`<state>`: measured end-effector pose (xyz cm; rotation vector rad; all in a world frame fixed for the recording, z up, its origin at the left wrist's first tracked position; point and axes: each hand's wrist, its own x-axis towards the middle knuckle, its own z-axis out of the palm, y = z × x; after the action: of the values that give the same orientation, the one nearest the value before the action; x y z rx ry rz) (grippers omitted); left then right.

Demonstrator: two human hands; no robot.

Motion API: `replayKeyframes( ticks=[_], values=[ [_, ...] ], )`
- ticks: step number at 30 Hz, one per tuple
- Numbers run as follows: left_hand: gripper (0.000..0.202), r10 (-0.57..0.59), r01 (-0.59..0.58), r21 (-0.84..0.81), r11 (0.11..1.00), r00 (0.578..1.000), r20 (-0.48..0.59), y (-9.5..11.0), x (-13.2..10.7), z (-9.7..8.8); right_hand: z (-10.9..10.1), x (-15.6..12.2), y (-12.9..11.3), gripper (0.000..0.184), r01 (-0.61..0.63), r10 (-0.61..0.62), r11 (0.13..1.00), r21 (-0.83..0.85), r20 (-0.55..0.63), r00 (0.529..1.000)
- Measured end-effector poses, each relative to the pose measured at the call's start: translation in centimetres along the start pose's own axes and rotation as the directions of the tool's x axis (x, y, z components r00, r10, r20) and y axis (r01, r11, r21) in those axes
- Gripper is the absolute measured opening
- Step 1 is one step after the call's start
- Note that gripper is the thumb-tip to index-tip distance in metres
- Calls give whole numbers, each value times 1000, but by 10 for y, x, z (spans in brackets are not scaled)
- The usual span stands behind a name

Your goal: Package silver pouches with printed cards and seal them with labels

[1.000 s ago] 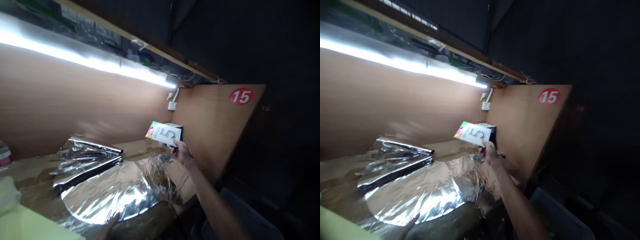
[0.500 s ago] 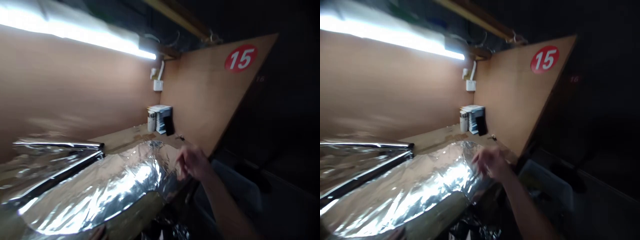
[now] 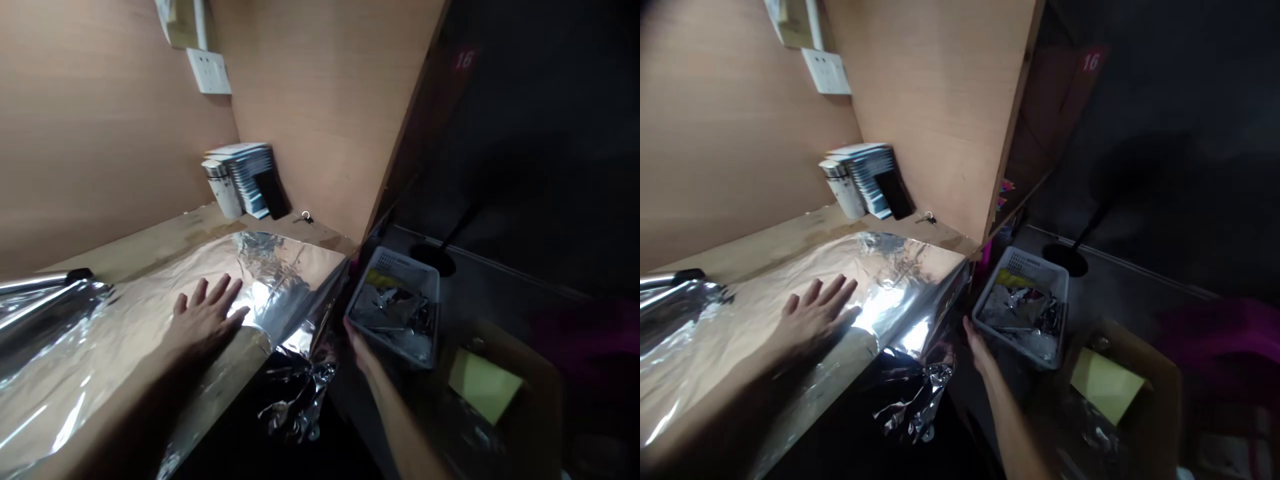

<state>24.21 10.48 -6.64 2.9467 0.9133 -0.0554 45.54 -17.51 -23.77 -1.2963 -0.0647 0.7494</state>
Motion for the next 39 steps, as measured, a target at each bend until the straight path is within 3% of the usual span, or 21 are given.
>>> replayKeyframes(
  ticks=[4,6,9,12,15,17,20,22,24,26,27,29,32,35,37,38,39],
  values=[
    [72,-67,66,10,998,998,20,-29,18,-4,3,-23,51,66,-150,122,980,132,202,972],
    [70,-108,108,-9,994,994,20,-40,23,-7,-2,-34,56,78,-173,120,969,176,277,953],
    [70,-140,141,-40,989,990,27,-46,29,-14,-24,-46,41,90,-142,86,984,109,407,909],
    [68,-172,175,-30,984,982,80,-46,33,-25,-47,-62,21,68,-92,96,995,-35,510,855],
    [67,-235,237,-13,971,968,89,-35,33,-41,-52,-85,6,46,-43,102,991,-124,526,844],
    [65,-180,180,-5,984,983,-42,-15,23,-50,-46,-102,-5,36,14,51,992,-125,497,867],
    [53,18,-30,-37,999,956,-293,44,-19,-50,-31,-125,-27,32,140,-100,988,-70,409,907],
    [43,112,-164,-178,970,956,-272,96,-64,-40,-19,-137,-45,35,117,-107,993,-10,335,936],
    [39,321,-404,-276,872,898,-300,144,-113,-24,-8,-147,-62,40,-2,-12,999,49,282,959],
    [46,339,-481,-271,833,833,-436,179,-154,-7,3,-156,-75,41,-61,35,993,96,254,967],
    [48,321,-469,-273,840,835,-447,191,-169,1,8,-160,-80,40,-47,18,993,110,251,968],
    [43,277,-426,-286,858,854,-440,203,-186,17,16,-167,-86,38,8,-43,990,139,248,968],
    [10,297,-459,-384,802,862,-410,205,-192,33,23,-173,-88,39,36,-67,989,142,224,972],
    [21,257,-411,-594,692,908,-330,196,-187,28,18,-176,-86,46,48,-65,994,95,187,980],
    [24,171,-270,-716,643,963,-209,190,-182,13,8,-182,-87,46,177,-177,984,-12,-6,984],
    [26,137,-198,-755,625,980,-144,188,-180,5,2,-186,-88,45,272,-286,957,-105,-147,947],
    [30,114,-146,-780,609,989,-96,186,-177,-3,-4,-192,-89,44,357,-407,909,-216,-270,872]
  ],
)
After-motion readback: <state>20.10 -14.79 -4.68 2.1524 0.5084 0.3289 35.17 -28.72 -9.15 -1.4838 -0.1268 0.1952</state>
